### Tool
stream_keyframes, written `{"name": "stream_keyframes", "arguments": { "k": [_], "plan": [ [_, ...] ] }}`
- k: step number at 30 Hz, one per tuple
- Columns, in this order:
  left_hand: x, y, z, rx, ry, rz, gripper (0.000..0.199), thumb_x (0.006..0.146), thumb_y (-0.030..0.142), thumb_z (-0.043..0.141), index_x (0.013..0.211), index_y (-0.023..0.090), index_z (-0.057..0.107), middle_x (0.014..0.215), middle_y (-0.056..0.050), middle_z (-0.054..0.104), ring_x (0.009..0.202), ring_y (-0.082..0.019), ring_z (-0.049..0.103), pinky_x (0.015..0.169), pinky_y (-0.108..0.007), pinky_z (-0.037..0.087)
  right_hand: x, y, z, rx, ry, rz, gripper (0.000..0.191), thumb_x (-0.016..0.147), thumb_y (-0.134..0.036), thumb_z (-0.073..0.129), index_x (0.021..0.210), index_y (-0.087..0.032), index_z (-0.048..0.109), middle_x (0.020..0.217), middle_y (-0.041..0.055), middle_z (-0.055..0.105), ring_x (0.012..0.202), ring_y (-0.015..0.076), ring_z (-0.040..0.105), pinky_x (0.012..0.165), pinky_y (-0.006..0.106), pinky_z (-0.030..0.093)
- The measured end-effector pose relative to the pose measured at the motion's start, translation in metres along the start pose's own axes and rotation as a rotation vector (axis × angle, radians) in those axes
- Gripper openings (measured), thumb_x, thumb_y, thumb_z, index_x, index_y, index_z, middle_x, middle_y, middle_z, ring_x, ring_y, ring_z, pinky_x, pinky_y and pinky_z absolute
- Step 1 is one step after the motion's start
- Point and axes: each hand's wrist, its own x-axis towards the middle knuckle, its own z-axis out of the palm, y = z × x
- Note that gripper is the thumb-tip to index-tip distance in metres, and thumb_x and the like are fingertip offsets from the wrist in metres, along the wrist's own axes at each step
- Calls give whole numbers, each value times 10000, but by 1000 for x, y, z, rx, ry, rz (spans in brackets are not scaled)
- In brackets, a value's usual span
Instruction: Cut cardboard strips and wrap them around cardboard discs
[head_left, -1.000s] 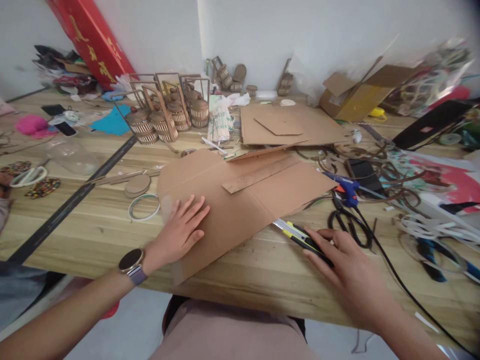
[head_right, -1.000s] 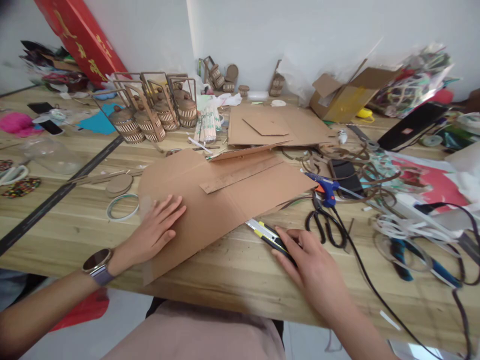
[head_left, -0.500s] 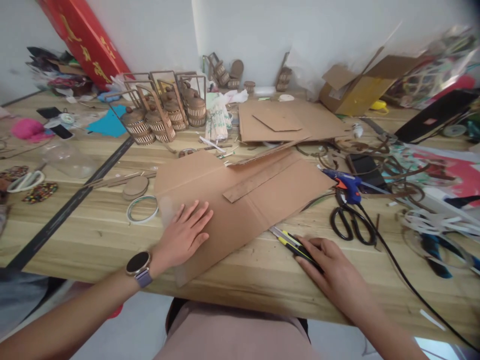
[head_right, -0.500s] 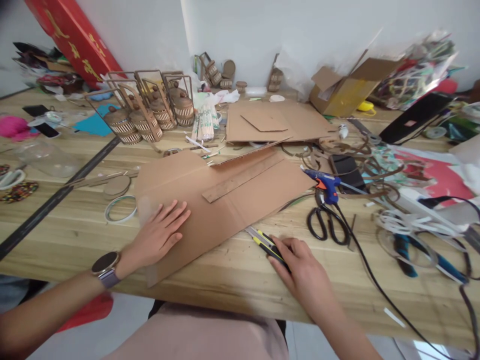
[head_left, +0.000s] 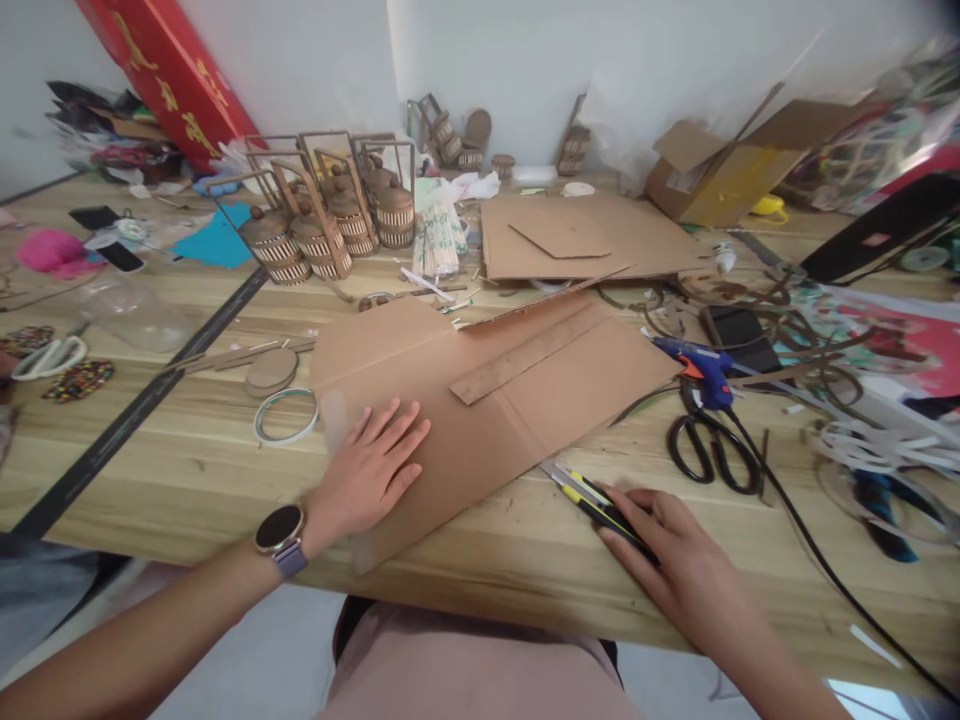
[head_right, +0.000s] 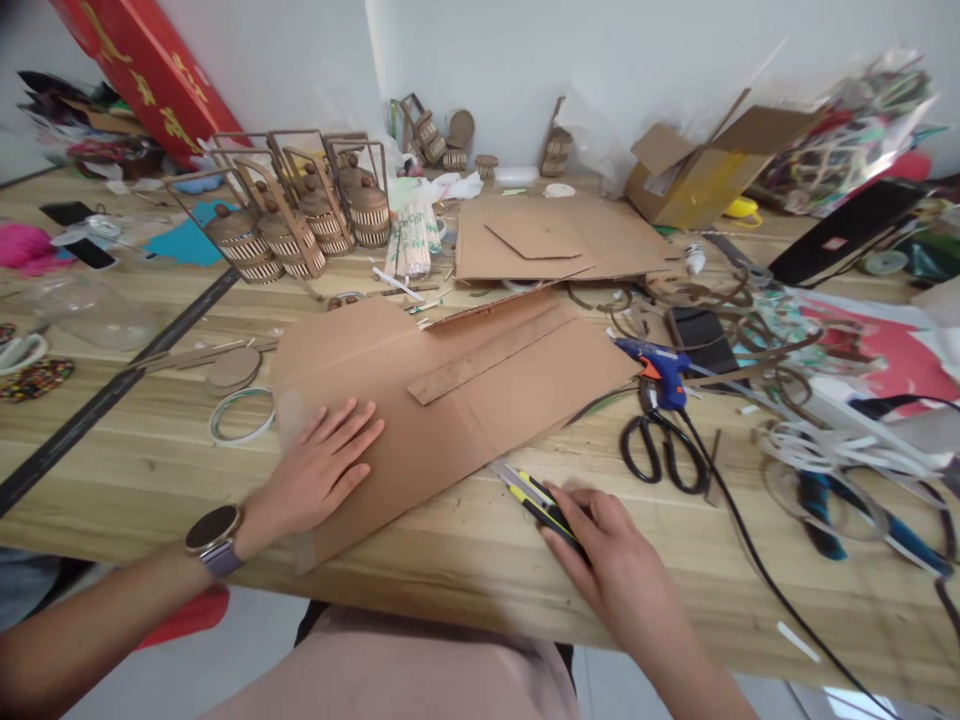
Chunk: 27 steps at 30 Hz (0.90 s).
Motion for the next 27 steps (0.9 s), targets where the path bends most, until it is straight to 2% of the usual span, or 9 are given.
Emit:
{"name": "stream_keyframes", "arguments": {
  "k": [5, 10, 15, 21, 27],
  "plan": [
    [0, 0, 1, 11, -4, -6, 515, 1031, 417, 301, 1496, 226, 411, 1588, -71, 348, 1479, -319, 253, 1177, -565, 230, 1, -7, 0, -22, -9, -21, 379, 964, -402, 487, 1268, -212, 609, 1014, 93, 652, 949, 219, 673, 786, 332, 592],
    [-1, 0, 1, 18, -7, -3, 517, 1035, 417, 289, 1494, 214, 415, 1589, -69, 345, 1479, -318, 253, 1177, -565, 234, -1, -21, 3, -44, -12, -128, 396, 977, -404, 464, 1308, -217, 576, 976, 84, 647, 934, 212, 670, 751, 321, 597],
    [0, 0, 0, -4, -6, -10, 520, 1032, 418, 303, 1493, 206, 420, 1584, -74, 353, 1475, -322, 263, 1175, -577, 234, 0, -37, 11, -23, 1, -69, 397, 977, -412, 467, 1314, -236, 581, 980, 87, 636, 926, 213, 656, 772, 335, 590],
    [0, -1, -1, -42, -12, -22, 510, 1039, 401, 283, 1503, 227, 401, 1589, -59, 344, 1484, -304, 246, 1186, -560, 222, -4, -64, 26, -58, -2, -159, 410, 988, -408, 435, 1309, -206, 591, 952, 92, 652, 877, 218, 653, 732, 342, 589],
    [1, 0, -2, -88, 0, -83, 499, 1044, 402, 245, 1477, 256, 447, 1589, -48, 350, 1487, -313, 226, 1181, -579, 224, -8, -82, 35, -69, 32, -144, 421, 993, -409, 410, 1280, -176, 613, 946, 106, 646, 865, 223, 638, 724, 352, 586]
  ]
}}
